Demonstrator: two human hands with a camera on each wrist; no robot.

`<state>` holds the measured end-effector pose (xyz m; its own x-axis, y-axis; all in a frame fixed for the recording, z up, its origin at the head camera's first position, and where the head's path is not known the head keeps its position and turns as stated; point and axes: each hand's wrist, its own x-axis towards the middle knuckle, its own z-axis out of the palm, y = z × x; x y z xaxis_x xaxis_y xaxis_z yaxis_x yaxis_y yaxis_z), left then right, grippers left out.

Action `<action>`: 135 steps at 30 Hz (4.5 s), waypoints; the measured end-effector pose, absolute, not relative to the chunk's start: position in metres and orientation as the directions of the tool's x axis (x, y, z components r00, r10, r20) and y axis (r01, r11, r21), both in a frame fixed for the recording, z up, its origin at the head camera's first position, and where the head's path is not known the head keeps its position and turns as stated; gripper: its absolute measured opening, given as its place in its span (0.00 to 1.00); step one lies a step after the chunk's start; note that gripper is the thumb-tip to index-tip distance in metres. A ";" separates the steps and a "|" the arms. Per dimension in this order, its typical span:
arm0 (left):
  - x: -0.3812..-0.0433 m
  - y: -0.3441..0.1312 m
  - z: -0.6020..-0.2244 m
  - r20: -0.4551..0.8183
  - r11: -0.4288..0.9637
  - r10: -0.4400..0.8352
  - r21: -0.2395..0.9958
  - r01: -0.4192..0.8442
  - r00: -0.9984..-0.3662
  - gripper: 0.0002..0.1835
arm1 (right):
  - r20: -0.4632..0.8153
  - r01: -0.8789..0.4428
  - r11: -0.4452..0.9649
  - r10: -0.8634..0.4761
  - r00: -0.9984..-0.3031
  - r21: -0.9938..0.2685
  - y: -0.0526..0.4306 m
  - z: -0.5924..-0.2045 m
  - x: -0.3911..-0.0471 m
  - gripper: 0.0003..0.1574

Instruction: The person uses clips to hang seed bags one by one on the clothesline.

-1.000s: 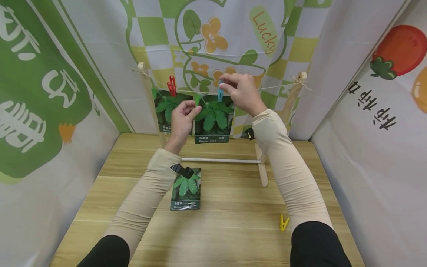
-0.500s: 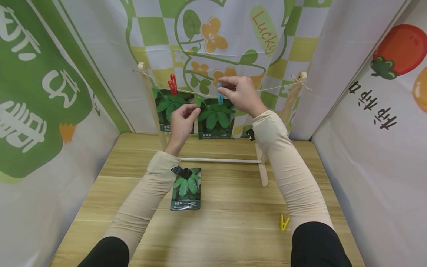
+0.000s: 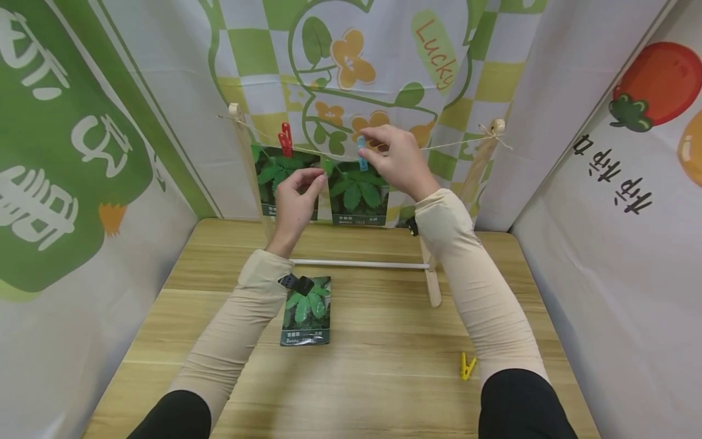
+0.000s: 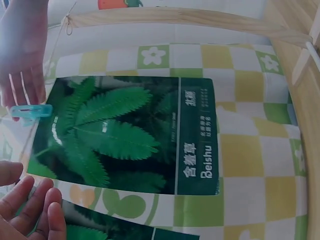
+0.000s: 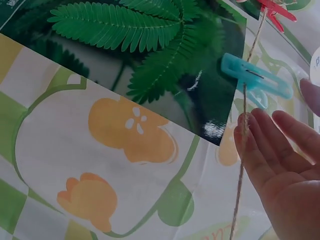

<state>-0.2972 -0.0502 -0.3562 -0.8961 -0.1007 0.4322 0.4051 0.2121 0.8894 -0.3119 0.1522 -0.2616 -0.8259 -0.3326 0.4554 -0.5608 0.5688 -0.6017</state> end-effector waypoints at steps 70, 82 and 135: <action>-0.247 -0.120 -0.389 0.363 0.393 -0.068 0.866 0.309 -0.929 0.33 | 0.430 -0.461 0.727 -0.250 -0.868 -0.508 0.238 -0.352 -0.221 0.40; -0.241 -0.128 -0.417 0.249 0.420 -0.059 0.885 0.202 -0.967 0.37 | 0.328 -0.360 0.736 -0.196 -0.924 -0.573 0.249 -0.381 -0.207 0.40; -0.215 -0.124 -0.541 -0.092 0.511 -0.088 0.851 -0.124 -0.992 0.48 | -0.223 0.117 0.826 -0.011 -0.975 -0.552 0.290 -0.518 -0.152 0.57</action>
<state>-0.2155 -0.1235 -0.5408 -0.9919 -0.0875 -0.0921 -0.1241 0.5108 0.8507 -0.1518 0.2895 -0.5179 -0.9747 -0.0106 -0.2231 0.1172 0.8259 -0.5515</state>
